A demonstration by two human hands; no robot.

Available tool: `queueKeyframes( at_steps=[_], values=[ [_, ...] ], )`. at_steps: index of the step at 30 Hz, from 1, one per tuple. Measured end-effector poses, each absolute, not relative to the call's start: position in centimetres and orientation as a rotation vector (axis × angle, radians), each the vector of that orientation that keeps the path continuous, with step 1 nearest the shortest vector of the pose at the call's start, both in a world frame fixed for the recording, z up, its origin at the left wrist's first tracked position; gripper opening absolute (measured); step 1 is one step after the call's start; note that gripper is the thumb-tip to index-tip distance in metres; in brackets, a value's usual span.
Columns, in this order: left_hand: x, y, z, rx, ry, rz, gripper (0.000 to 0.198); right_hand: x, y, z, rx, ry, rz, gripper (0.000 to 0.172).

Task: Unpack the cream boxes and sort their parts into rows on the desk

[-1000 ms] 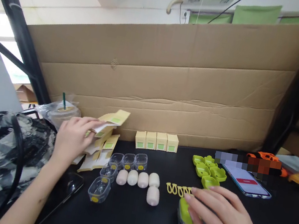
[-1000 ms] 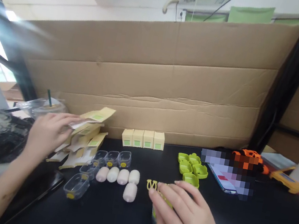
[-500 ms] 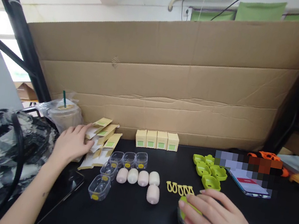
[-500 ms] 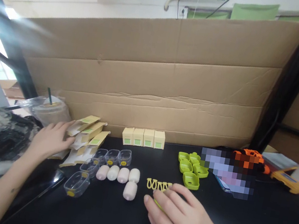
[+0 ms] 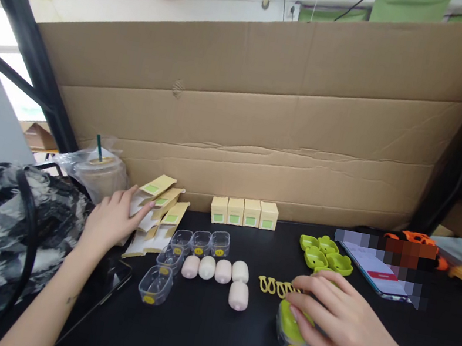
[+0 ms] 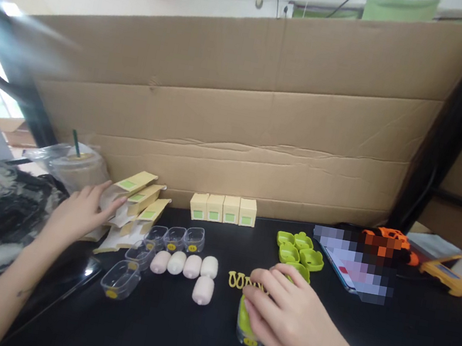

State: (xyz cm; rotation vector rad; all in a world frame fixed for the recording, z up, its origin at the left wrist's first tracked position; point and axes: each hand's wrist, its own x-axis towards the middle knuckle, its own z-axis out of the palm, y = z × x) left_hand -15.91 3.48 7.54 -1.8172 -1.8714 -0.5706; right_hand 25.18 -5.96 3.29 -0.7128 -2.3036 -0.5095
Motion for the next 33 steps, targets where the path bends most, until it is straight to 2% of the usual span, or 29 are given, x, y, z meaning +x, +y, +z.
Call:
queueKeyframes(
  at_steps=[6, 11, 13, 17, 20, 23, 26, 28, 30, 33],
  values=[
    [-15.0, 3.0, 7.9, -1.714, -1.873, -0.533, 0.065, 25.0, -6.0, 3.3, -0.727, -2.325, -0.456, 0.022],
    [-12.0, 1.3, 9.8, -1.693, -1.523, -0.786, 0.051, 25.4, -6.2, 4.0, -0.892, -2.340, -0.274, 0.014],
    [-9.6, 0.1, 10.2, -1.773, -1.275, -0.909, 0.040, 25.7, -6.3, 4.2, -0.999, -2.383, -0.174, 0.020],
    [-3.7, -3.4, 9.1, -2.192, -0.818, -1.096, 0.027, 26.3, -6.2, 3.9, -1.158, -2.465, -0.002, 0.042],
    [-0.1, -5.6, 6.5, -2.588, -0.598, -1.146, 0.028, 26.1, -6.3, 3.6, -1.184, -2.466, 0.134, 0.044],
    [1.5, -6.3, 3.0, -2.880, -0.488, -1.144, 0.044, 25.2, -6.7, 3.4, -1.158, -2.435, 0.290, 0.042],
    [1.8, -6.0, -0.5, -3.093, -0.618, -1.174, 0.085, 24.0, -7.2, 3.1, -1.129, -2.387, 0.420, 0.042],
    [1.6, -5.9, -2.1, -3.224, -0.847, -1.184, 0.100, 23.4, -7.4, 2.8, -1.111, -2.340, 0.480, 0.047],
    [1.6, -6.0, -2.8, -3.326, -1.095, -1.175, 0.100, 23.0, -7.6, 2.6, -1.096, -2.295, 0.525, 0.048],
    [1.8, -6.5, -2.7, -3.377, -1.293, -1.206, 0.087, 22.7, -7.8, 2.4, -1.058, -2.250, 0.566, 0.040]
  ],
)
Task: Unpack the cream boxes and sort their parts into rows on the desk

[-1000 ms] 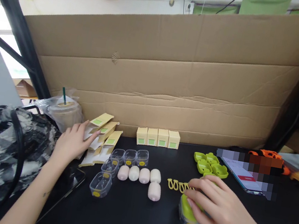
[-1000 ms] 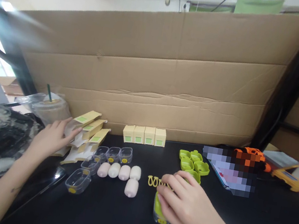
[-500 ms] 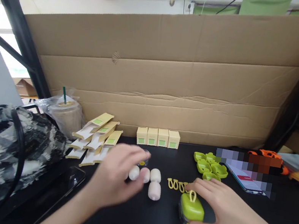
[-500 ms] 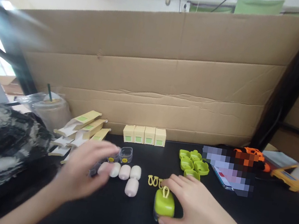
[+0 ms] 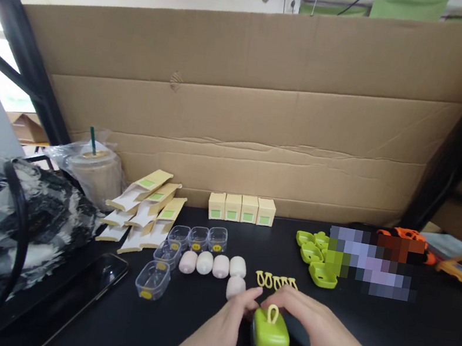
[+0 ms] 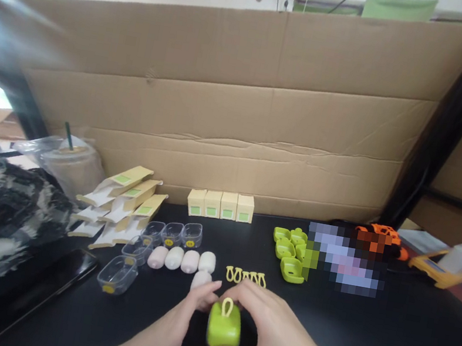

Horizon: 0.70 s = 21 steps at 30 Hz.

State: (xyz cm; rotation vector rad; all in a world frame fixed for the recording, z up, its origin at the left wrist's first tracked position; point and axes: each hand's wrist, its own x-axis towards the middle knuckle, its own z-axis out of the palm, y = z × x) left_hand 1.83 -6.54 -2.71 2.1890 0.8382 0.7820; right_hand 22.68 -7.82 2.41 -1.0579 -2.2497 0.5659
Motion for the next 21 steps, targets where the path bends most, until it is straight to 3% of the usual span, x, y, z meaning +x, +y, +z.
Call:
queueKeyframes(
  at_steps=[7, 21],
  values=[
    [2.0, -6.8, -1.7, 2.109, 0.854, 0.762, 0.079, 22.6, -8.0, 2.2, -0.984, -2.202, 0.478, 0.026],
    [1.6, -6.5, -2.5, 2.289, 0.711, 0.871, 0.084, 23.7, -6.9, 1.0, -0.890, -1.724, 0.886, 0.040]
  ],
)
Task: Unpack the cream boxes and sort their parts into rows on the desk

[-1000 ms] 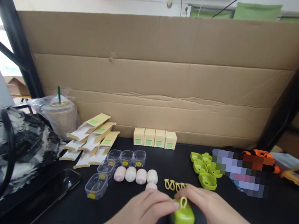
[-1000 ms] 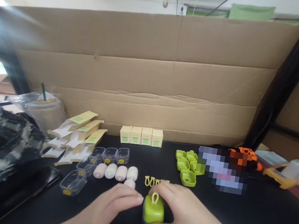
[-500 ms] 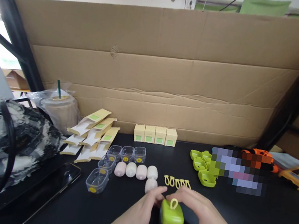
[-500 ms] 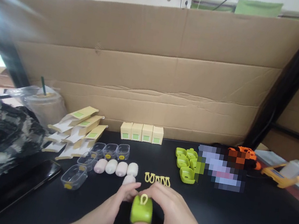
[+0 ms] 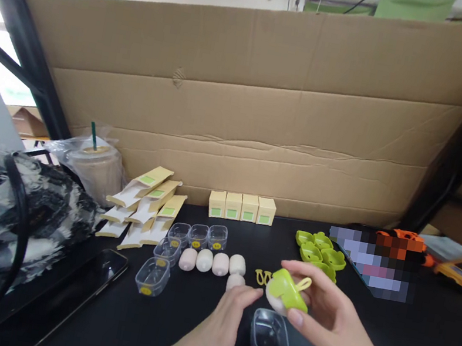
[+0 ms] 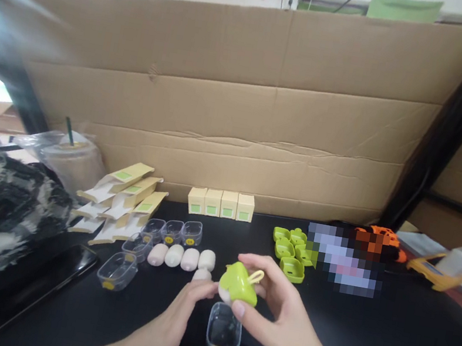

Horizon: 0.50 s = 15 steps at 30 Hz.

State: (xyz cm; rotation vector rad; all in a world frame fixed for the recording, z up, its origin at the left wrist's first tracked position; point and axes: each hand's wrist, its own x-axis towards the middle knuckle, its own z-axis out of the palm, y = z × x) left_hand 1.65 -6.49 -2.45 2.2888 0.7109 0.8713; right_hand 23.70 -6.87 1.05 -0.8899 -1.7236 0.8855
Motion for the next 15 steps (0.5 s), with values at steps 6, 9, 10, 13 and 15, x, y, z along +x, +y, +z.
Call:
queueKeyframes(
  at_steps=[6, 9, 10, 13, 15],
  values=[
    [2.1, -7.2, -1.2, 1.736, 0.568, 1.191, 0.039, 23.3, -7.0, 2.4, -0.586, -1.943, 0.747, 0.052],
    [2.6, -7.2, -0.5, 1.252, 0.351, 0.849, 0.051, 22.6, -7.0, 3.3, -0.465, -2.109, 0.593, 0.061],
    [2.7, -7.1, -0.4, 1.139, 0.318, 0.768, 0.057, 22.3, -7.0, 3.4, -0.451, -2.148, 0.525, 0.062],
    [2.9, -6.6, -0.2, 0.965, 0.326, 0.763, 0.054, 21.6, -7.0, 3.1, -0.537, -2.193, 0.322, 0.056],
    [3.0, -6.5, 0.0, 0.935, 0.359, 0.840, 0.045, 21.5, -6.9, 2.6, -0.643, -2.177, 0.203, 0.050]
  ],
)
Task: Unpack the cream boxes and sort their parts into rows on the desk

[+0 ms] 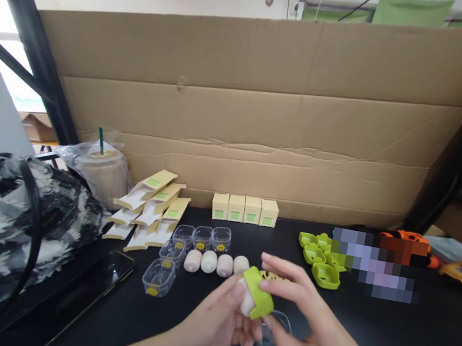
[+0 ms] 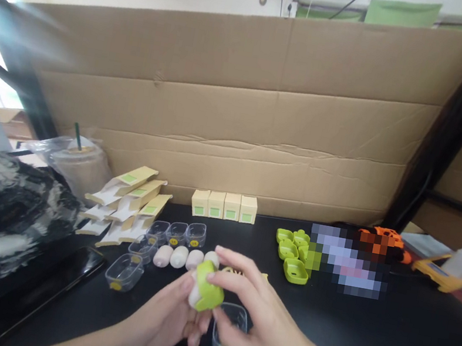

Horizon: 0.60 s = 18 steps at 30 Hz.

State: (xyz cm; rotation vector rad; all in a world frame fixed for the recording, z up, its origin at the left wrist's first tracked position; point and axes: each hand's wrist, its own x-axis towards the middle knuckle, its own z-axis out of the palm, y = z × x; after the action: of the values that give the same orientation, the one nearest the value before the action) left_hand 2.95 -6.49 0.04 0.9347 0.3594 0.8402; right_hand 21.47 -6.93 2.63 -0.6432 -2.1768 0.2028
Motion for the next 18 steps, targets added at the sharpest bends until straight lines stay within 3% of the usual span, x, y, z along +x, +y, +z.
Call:
queueKeyframes(
  at_steps=[7, 18],
  values=[
    [3.2, -7.5, 0.8, 0.981, 0.441, 0.899, 0.055, 21.2, -7.3, 2.2, -0.672, -2.229, -0.026, 0.046],
    [2.2, -7.1, -0.7, 1.349, 0.341, 0.797, 0.051, 20.3, -8.4, 2.5, -0.566, -2.249, -0.137, 0.046]
  ],
)
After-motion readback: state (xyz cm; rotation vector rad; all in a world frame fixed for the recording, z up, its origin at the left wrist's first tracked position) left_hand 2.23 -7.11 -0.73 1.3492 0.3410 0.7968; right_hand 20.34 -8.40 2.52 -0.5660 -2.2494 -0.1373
